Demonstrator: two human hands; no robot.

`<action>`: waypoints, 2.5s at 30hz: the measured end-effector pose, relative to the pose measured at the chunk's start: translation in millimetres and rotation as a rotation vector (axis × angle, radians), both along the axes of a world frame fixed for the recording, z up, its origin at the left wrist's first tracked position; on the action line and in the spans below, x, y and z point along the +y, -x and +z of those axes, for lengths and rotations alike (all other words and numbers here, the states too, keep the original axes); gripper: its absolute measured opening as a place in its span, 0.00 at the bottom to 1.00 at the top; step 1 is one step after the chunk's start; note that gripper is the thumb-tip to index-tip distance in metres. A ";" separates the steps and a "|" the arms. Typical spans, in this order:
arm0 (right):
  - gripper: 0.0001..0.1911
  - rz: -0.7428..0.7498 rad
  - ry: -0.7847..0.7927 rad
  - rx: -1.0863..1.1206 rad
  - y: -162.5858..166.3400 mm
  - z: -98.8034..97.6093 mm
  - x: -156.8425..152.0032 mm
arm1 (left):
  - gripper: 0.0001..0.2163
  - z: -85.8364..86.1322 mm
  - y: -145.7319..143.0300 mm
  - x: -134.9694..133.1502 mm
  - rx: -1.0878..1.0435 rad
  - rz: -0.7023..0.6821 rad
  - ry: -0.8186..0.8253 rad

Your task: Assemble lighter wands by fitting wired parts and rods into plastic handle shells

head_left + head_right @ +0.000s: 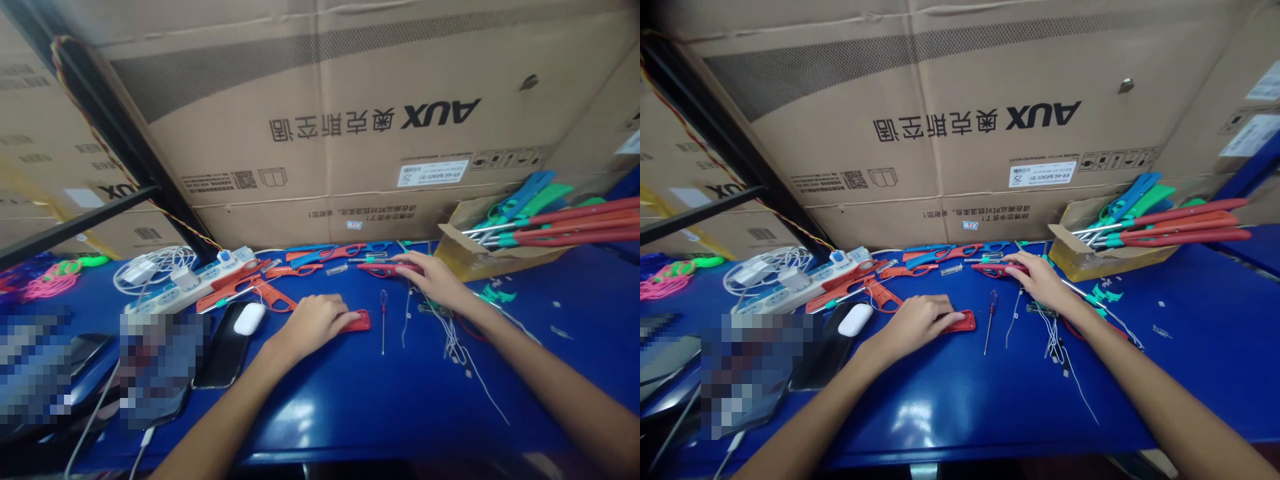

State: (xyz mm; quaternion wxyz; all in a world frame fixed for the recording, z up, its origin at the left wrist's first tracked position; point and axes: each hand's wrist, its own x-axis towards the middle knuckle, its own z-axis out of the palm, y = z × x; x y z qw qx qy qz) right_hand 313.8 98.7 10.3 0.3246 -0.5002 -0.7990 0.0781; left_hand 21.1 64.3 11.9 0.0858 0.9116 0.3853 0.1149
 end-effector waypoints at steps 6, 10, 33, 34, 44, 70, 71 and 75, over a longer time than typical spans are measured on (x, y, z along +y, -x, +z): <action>0.15 -0.001 -0.015 -0.053 -3.4 -16.2 8.2 | 0.21 -4.9 -3.6 -1.1 0.017 -0.060 0.018; 0.17 -0.027 -0.017 -0.044 -1.0 -17.7 8.1 | 0.18 -6.3 1.3 1.9 0.000 -0.032 0.027; 0.18 0.058 -0.016 -0.183 -0.9 -12.9 3.7 | 0.18 -9.9 6.2 9.4 -0.062 0.020 -0.004; 0.18 0.039 -0.018 -0.168 -2.1 -11.1 5.2 | 0.17 -9.5 6.3 9.5 -0.061 0.023 -0.003; 0.08 0.013 0.157 -0.245 -29.7 1.0 77.2 | 0.17 -5.1 4.9 7.6 -0.027 0.016 0.008; 0.13 -0.037 0.081 1.243 20.4 41.6 48.9 | 0.13 0.1 14.5 15.3 -0.207 0.126 -0.170; 0.14 -0.040 0.112 1.258 20.1 36.2 46.2 | 0.12 -0.4 14.2 15.3 -0.209 0.125 -0.171; 0.14 -0.028 0.202 1.314 15.6 19.1 30.6 | 0.11 -0.4 13.4 13.8 -0.242 0.125 -0.167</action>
